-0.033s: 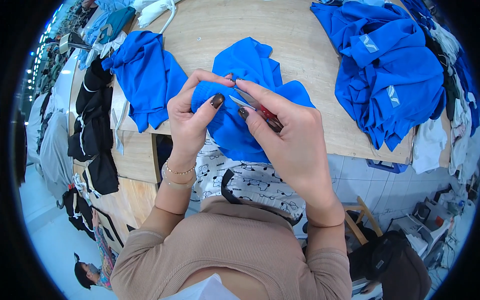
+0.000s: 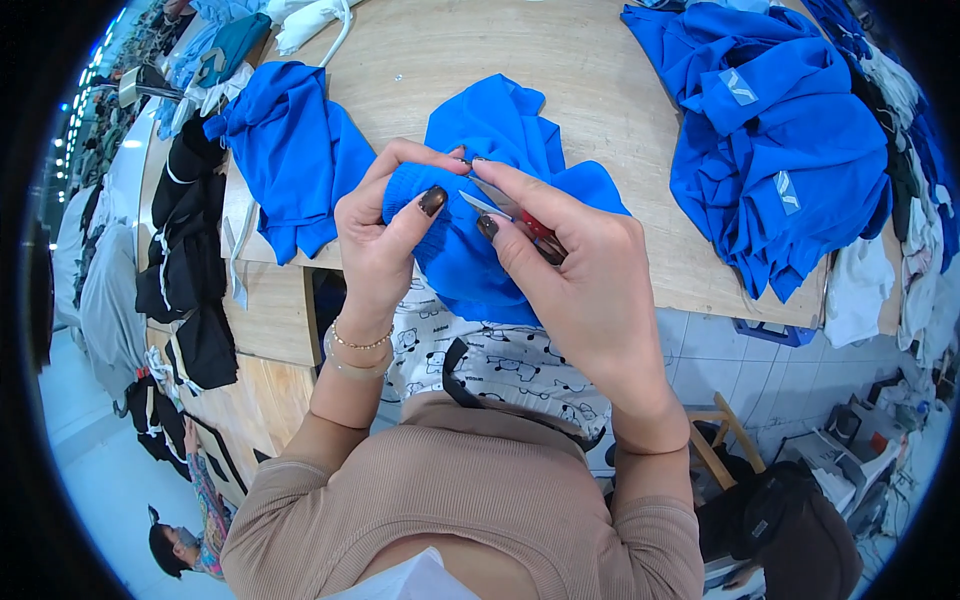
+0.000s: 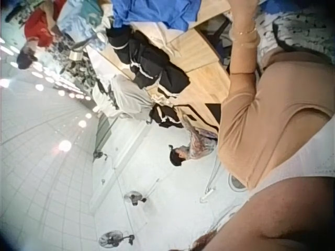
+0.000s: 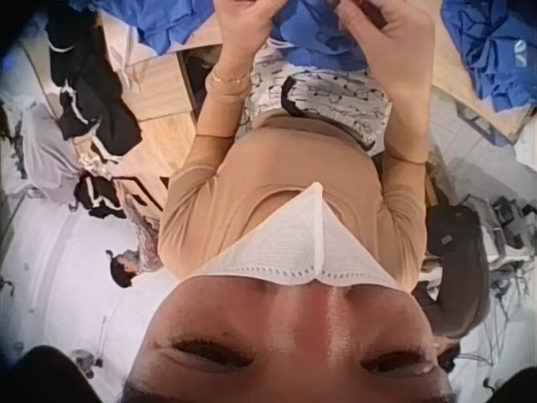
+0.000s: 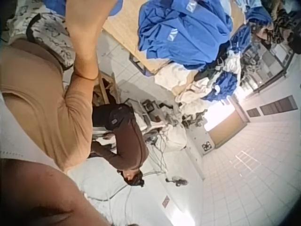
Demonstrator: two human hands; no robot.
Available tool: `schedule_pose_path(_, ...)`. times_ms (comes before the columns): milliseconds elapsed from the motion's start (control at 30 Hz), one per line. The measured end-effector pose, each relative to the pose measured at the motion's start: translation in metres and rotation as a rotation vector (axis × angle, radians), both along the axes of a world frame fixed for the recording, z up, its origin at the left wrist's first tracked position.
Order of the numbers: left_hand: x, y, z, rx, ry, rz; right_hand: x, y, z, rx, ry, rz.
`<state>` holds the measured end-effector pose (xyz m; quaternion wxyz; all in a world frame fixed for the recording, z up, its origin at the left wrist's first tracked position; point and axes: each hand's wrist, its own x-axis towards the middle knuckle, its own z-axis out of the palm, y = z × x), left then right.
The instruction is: Trimming loose or excess threads from blue athletic shorts using small snips in a factory setting.
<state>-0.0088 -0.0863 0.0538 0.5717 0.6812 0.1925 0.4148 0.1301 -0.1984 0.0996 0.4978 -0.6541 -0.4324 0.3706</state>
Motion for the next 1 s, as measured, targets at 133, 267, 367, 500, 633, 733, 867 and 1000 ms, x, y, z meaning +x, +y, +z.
schedule_pose_path(133,0.002,-0.002,0.000,-0.018,-0.021,0.015,-0.001,-0.001,0.002,-0.017,-0.054,-0.007)
schedule_pose_path(267,0.002,-0.002,-0.001,-0.007,-0.011,0.025,-0.002,0.000,0.003,-0.023,-0.111,-0.002)
schedule_pose_path(367,0.002,-0.002,-0.001,-0.008,-0.011,0.023,-0.002,0.000,0.002,-0.024,-0.109,-0.003)
schedule_pose_path(500,0.003,-0.002,0.002,-0.144,0.007,-0.005,0.000,0.008,-0.006,0.222,-0.031,-0.162)
schedule_pose_path(633,0.003,0.000,0.001,-0.181,0.047,0.013,0.009,0.007,-0.006,0.211,0.074,-0.188)
schedule_pose_path(733,0.001,0.006,0.003,-0.123,0.092,0.052,0.009,0.010,-0.015,0.282,-0.011,-0.221)
schedule_pose_path(867,0.000,0.020,0.010,-0.449,-0.037,-0.181,0.001,0.012,-0.021,0.310,0.109,-0.305)
schedule_pose_path(1000,0.009,0.012,0.029,-0.636,-0.310,-0.285,-0.015,0.018,-0.031,0.469,-0.187,-0.260)
